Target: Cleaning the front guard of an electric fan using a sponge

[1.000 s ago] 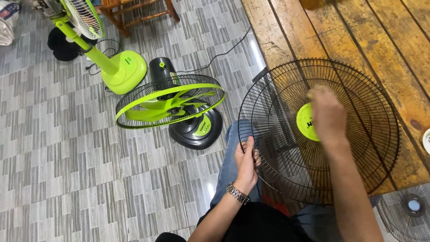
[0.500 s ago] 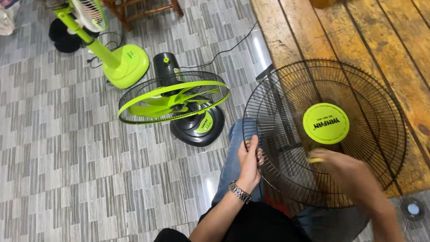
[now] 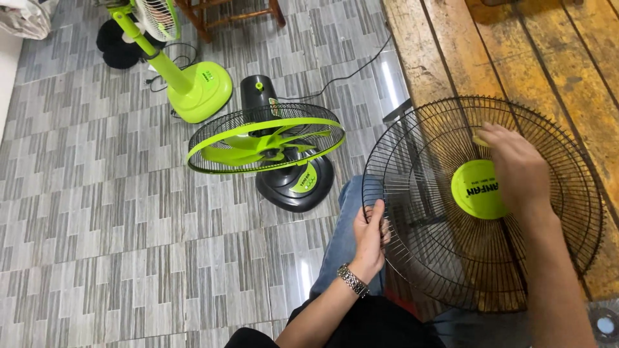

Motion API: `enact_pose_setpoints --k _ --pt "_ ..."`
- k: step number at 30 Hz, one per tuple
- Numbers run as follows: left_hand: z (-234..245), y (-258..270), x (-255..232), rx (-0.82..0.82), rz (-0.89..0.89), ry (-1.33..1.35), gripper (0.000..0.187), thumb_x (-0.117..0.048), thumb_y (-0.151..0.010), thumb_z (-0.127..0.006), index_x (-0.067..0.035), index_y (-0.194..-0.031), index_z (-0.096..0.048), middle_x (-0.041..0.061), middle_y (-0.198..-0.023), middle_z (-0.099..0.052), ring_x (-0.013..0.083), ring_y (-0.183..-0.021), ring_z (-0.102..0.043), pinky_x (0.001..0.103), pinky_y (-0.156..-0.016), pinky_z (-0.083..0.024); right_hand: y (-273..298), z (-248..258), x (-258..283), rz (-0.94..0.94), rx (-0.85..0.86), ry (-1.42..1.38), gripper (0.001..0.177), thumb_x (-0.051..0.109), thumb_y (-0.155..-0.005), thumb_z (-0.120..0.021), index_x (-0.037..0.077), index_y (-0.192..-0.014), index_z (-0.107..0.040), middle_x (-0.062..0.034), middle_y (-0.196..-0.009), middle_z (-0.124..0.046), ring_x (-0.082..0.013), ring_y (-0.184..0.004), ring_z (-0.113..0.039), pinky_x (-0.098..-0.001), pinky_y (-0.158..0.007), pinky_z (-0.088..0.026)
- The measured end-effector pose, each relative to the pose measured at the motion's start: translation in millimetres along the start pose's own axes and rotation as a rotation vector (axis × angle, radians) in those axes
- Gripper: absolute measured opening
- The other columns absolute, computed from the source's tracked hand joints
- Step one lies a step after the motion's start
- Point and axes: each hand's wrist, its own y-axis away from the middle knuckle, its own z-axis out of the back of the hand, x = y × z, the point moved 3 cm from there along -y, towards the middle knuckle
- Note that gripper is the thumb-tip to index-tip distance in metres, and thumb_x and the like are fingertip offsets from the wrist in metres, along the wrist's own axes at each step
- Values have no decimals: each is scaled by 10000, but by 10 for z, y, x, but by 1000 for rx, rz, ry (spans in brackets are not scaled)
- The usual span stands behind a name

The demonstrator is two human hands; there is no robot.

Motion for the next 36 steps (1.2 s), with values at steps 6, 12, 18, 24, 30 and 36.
enact_pose_setpoints --k 6,12,18,24,30,36 --pt "-74 85 -86 -10 4 -65 342 -286 -1005 -698 -166 -880 -403 -64 -599 -385 28 -459 -328 182 -397 -262 -170 -133 -107 60 -5 108 280 -20 -1054 -643 35 -1311 -738 -110 -1413 -722 -269 -1342 -659 -379 -1167 -529" --pt "-79 84 -71 -9 -8 -36 350 -290 -994 -707 -163 -874 -404 -54 -602 -394 27 -461 -331 179 -400 -247 72 -341 -410 124 353 332 681 39 -734 -764 236 -1375 -642 67 -1483 -629 -114 -1320 -629 -256 -1128 -545" --pt "-109 54 -54 -21 -27 -32 342 -279 -992 -709 -153 -880 -412 -50 -616 -397 30 -472 -337 180 -403 -255 385 -50 -500 -29 375 251 667 17 -834 -648 256 -1456 -615 100 -1517 -595 -94 -1338 -592 -302 -1198 -470" --pt "-95 12 -32 -34 -34 -20 350 -277 -974 -731 -158 -869 -419 -54 -612 -393 28 -471 -346 182 -404 -247 753 206 -358 -211 347 386 464 109 -983 -621 224 -1431 -662 43 -1521 -634 -165 -1236 -690 -320 -1088 -582" --pt "-95 8 -34 -40 -23 -19 340 -275 -988 -717 -160 -860 -423 -50 -610 -401 34 -476 -341 188 -417 -248 1459 -78 -29 -215 291 575 337 -29 -1037 -606 134 -1330 -644 -89 -1172 -767 -144 -802 -761 -200 -560 -677" --pt "-121 48 -85 -40 1 -43 323 -279 -991 -712 -152 -871 -440 -56 -603 -414 27 -461 -337 179 -402 -271 1078 256 1103 -206 300 -127 324 93 -842 -668 144 -1153 -746 57 -1239 -750 -137 -1117 -713 -313 -970 -564"
